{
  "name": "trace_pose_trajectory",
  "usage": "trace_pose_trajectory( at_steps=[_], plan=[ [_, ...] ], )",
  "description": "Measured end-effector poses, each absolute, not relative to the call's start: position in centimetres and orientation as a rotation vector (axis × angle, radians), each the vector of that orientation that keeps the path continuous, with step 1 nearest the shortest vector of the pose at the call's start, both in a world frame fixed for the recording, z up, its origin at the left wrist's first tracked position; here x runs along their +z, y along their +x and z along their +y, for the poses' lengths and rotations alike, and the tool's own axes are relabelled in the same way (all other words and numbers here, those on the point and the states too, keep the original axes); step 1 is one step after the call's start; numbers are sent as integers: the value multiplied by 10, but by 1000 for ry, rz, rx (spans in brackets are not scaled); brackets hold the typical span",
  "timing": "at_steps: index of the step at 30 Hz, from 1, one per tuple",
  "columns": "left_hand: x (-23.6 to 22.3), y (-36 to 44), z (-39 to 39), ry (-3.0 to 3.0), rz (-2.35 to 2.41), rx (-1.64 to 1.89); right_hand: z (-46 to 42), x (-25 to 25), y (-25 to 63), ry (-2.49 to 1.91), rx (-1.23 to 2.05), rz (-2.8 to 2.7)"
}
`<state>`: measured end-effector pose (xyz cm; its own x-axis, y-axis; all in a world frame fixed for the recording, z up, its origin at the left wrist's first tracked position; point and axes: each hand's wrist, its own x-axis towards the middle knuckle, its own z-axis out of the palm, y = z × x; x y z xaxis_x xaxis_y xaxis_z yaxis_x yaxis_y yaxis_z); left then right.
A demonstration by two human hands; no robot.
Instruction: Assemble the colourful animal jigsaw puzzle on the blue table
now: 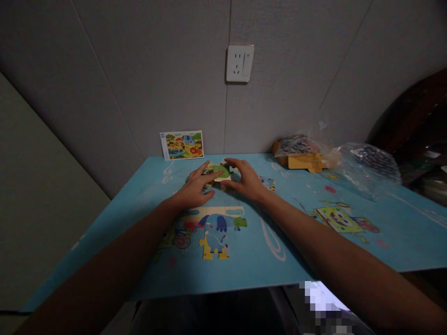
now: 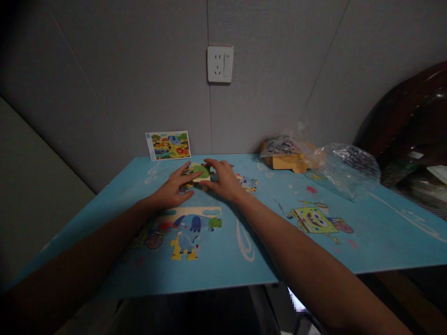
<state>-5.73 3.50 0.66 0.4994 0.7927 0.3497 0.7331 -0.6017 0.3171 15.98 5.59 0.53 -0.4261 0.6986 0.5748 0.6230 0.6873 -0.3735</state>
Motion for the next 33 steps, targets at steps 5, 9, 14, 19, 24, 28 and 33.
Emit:
trace_pose_trajectory(
  at_steps=[5,9,14,19,24,28,33],
  plan=[
    [4,-58,41,2460,1619,773,59,9,166,-1237,-1,-2226],
    [-1,-64,48,2336,1815,676,70,25,204,-1699,-195,-1982],
    [-3,-64,49,2294,1822,637,76,28,247,-2113,94,-2105],
    [-2,-61,47,2295,1832,617,79,19,252,-2148,134,-2136],
    [2,-62,44,2377,1701,813,78,26,236,-1825,186,-1787],
    [8,-59,38,2469,1298,1082,64,28,205,-1289,722,-1691],
    [2,-56,37,2562,1043,1117,47,18,174,-929,1134,-1837]
  ],
)
